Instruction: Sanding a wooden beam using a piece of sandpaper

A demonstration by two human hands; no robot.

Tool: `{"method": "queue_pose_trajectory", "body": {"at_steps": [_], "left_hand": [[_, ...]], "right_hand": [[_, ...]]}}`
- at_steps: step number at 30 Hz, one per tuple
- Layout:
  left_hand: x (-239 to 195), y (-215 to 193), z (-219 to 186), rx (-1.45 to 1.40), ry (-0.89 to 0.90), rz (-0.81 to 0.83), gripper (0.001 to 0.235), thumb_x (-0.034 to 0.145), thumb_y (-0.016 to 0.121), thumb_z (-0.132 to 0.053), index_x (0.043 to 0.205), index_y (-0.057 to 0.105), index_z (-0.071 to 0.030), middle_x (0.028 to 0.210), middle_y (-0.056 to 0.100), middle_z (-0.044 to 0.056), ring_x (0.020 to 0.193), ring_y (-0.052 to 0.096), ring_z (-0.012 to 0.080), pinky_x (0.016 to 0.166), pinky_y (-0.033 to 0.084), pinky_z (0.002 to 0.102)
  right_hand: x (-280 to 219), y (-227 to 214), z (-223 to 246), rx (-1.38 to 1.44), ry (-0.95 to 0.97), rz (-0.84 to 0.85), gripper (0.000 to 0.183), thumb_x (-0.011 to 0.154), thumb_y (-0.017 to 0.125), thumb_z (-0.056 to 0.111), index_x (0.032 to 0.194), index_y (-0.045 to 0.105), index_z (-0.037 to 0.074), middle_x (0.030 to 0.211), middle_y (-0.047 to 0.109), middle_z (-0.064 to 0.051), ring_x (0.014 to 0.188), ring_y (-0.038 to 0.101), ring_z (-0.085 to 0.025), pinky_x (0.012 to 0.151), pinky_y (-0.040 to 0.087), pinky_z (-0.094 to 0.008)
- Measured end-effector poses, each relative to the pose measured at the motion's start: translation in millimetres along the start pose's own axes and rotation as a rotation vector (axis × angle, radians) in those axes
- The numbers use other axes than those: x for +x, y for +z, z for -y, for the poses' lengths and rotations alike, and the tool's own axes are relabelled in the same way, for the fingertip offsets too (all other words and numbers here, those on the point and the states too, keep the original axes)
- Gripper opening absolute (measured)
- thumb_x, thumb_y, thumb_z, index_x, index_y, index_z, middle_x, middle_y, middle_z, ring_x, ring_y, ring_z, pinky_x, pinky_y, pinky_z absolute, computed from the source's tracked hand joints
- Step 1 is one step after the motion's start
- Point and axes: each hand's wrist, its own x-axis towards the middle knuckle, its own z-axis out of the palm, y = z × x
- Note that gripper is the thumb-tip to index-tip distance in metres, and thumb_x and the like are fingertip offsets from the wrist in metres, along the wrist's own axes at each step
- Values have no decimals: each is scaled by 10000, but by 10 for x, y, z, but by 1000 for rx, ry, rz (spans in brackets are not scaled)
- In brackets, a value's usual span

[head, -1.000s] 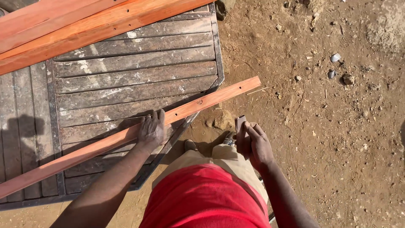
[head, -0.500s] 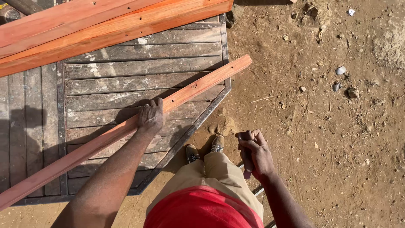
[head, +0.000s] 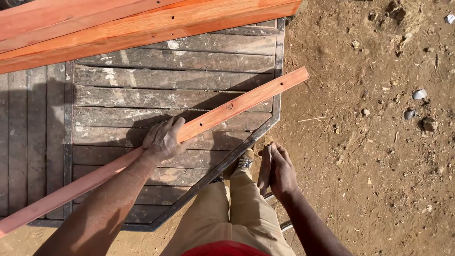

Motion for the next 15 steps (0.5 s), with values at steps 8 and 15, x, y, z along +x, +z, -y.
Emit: {"method": "queue_pose_trajectory", "body": {"at_steps": [8, 15], "left_hand": [[61, 65, 52, -11, 28, -11, 723, 777, 647, -723, 1239, 539, -178, 1163, 683, 185, 978, 733, 451, 858, 562, 546], [67, 186, 140, -39, 174, -195, 736, 773, 691, -716, 1177, 540, -120, 944, 658, 158, 817, 730, 417, 747, 571, 520]], "right_hand": [[668, 313, -636, 139, 84, 101, 445, 953, 735, 362, 1217, 642, 15, 938, 643, -140, 835, 618, -221, 764, 517, -317], [253, 1239, -561, 210, 44, -35, 802, 913, 547, 725, 1245, 562, -5, 914, 441, -99, 840, 609, -293, 840, 582, -508]]}}
